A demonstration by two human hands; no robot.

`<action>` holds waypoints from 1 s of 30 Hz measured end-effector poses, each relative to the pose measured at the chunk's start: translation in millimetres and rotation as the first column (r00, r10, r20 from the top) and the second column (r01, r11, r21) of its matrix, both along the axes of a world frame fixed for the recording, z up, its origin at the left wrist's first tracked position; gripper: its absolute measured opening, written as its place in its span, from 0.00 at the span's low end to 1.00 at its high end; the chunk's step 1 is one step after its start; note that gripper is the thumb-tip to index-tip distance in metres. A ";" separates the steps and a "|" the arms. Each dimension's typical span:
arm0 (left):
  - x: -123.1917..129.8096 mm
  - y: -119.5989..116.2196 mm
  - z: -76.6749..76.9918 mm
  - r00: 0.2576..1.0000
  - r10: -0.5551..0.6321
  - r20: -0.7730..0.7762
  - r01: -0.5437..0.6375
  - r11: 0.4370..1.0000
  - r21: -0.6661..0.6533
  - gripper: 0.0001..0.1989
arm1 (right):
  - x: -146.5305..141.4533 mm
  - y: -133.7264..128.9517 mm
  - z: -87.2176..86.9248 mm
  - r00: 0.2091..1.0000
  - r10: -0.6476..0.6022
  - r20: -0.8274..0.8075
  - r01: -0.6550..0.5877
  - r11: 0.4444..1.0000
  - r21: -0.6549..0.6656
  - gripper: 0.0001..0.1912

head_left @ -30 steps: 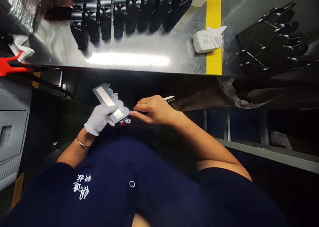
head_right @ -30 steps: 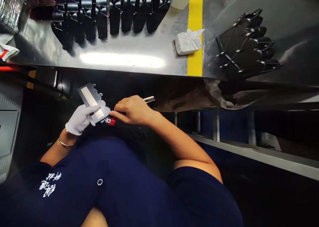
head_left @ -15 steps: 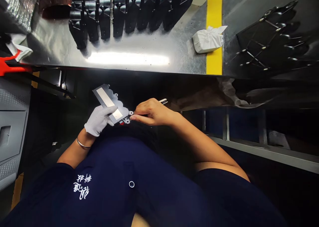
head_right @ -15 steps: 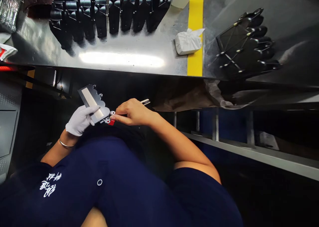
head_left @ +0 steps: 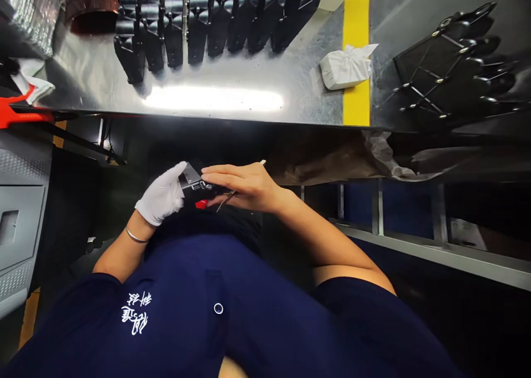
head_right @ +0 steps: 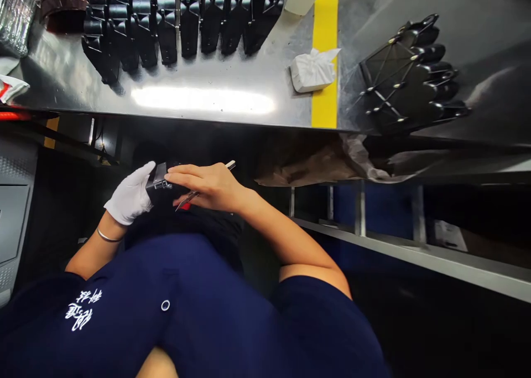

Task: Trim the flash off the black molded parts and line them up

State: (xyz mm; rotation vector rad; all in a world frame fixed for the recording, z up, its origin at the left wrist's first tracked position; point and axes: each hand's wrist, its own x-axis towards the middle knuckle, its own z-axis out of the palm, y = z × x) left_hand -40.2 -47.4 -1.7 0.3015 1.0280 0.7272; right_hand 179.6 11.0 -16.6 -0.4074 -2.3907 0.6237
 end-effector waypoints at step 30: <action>6.5 -4.5 7.9 0.742 -0.012 -0.670 0.362 0.849 0.385 0.21 | -3.0 -12.4 2.8 0.996 -0.061 0.058 0.081 0.887 -0.455 0.10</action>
